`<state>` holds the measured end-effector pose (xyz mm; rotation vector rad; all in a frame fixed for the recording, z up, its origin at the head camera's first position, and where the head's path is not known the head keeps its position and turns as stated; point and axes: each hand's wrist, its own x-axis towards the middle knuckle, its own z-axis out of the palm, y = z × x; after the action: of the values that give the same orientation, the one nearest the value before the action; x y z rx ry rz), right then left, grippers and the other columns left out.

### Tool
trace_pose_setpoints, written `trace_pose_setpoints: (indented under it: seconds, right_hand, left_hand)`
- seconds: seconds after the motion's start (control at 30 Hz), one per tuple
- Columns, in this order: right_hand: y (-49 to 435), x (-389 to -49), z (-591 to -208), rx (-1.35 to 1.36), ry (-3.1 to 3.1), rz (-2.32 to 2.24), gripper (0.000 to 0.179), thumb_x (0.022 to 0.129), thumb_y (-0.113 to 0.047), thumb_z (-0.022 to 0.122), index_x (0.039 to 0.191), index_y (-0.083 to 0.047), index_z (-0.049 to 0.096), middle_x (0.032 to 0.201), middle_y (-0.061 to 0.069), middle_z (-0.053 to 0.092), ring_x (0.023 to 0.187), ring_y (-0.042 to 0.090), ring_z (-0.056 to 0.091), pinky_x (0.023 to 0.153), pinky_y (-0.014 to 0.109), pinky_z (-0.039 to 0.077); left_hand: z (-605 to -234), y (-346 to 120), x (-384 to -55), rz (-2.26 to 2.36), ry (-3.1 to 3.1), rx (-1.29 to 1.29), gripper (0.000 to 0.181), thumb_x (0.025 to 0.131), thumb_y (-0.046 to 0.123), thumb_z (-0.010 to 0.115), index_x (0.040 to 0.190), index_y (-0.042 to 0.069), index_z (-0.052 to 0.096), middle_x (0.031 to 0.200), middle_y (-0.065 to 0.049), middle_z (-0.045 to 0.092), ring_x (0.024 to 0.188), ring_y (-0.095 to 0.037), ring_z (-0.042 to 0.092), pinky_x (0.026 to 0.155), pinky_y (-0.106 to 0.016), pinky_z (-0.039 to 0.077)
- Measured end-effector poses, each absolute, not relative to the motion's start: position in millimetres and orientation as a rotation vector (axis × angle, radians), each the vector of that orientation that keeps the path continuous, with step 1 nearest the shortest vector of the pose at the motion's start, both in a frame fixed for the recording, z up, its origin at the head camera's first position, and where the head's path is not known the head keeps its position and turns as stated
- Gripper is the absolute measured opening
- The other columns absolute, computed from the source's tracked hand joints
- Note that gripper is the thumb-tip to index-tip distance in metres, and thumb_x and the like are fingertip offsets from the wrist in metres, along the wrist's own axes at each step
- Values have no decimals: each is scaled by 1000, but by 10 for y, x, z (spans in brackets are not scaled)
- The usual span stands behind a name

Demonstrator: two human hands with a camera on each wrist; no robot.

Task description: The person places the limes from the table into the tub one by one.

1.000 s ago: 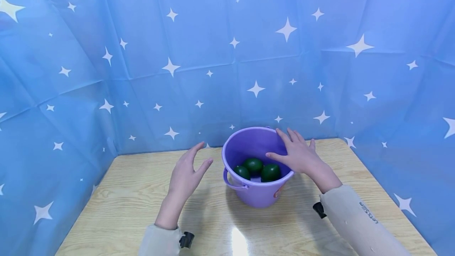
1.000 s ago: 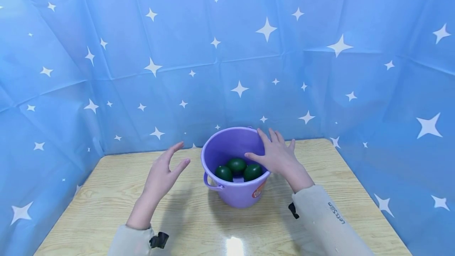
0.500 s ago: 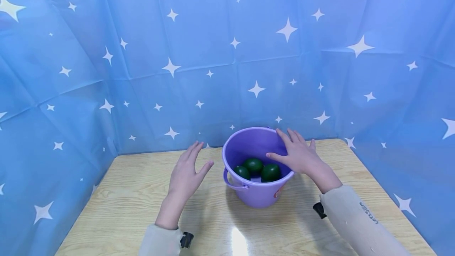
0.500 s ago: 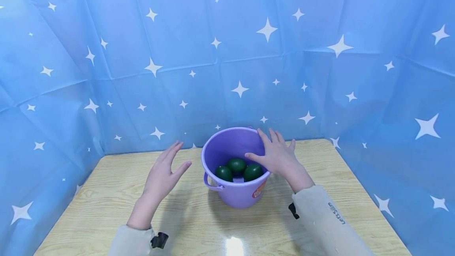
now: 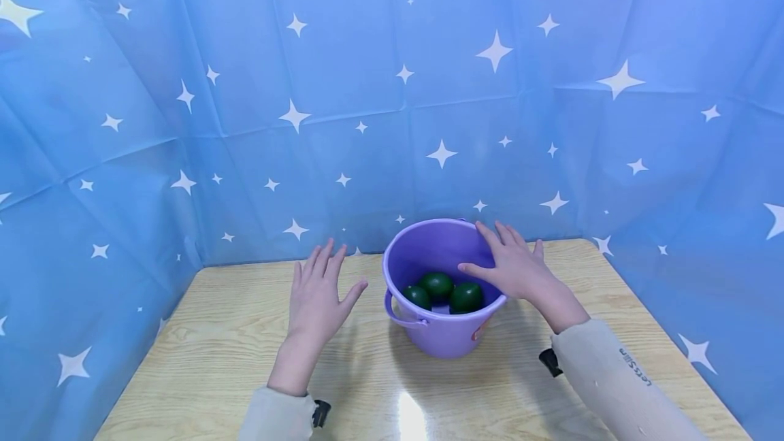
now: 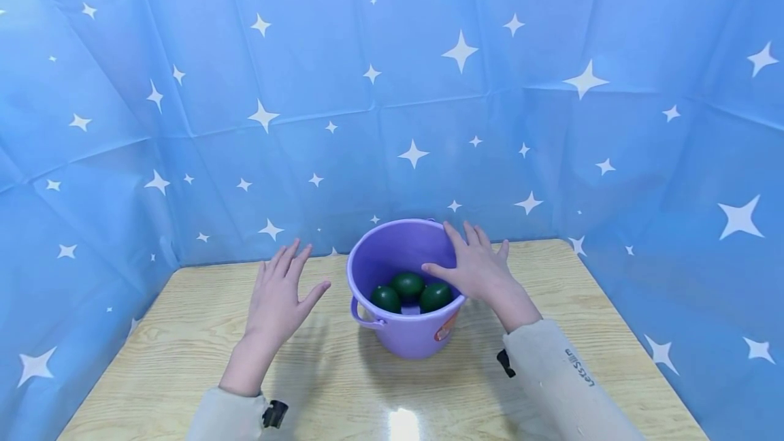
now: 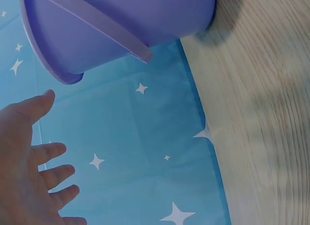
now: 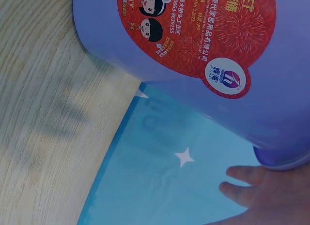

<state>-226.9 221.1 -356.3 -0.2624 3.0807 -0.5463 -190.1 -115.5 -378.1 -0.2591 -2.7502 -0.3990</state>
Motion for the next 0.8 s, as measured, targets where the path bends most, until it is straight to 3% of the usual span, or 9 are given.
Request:
trace_pose_setpoints:
  seconds: [0.8]
  right_hand:
    - [2287,-2245,-3479,-282,3054,-551,99,90,-76,45,160,-13,18,164,28,14,150,53,8,108,85,2]
  left_hand:
    - [-3797,-1223,-1984,-298,-2771,-236,80,94,63,53,157,17,32,167,-10,19,154,-35,20,125,-63,11]
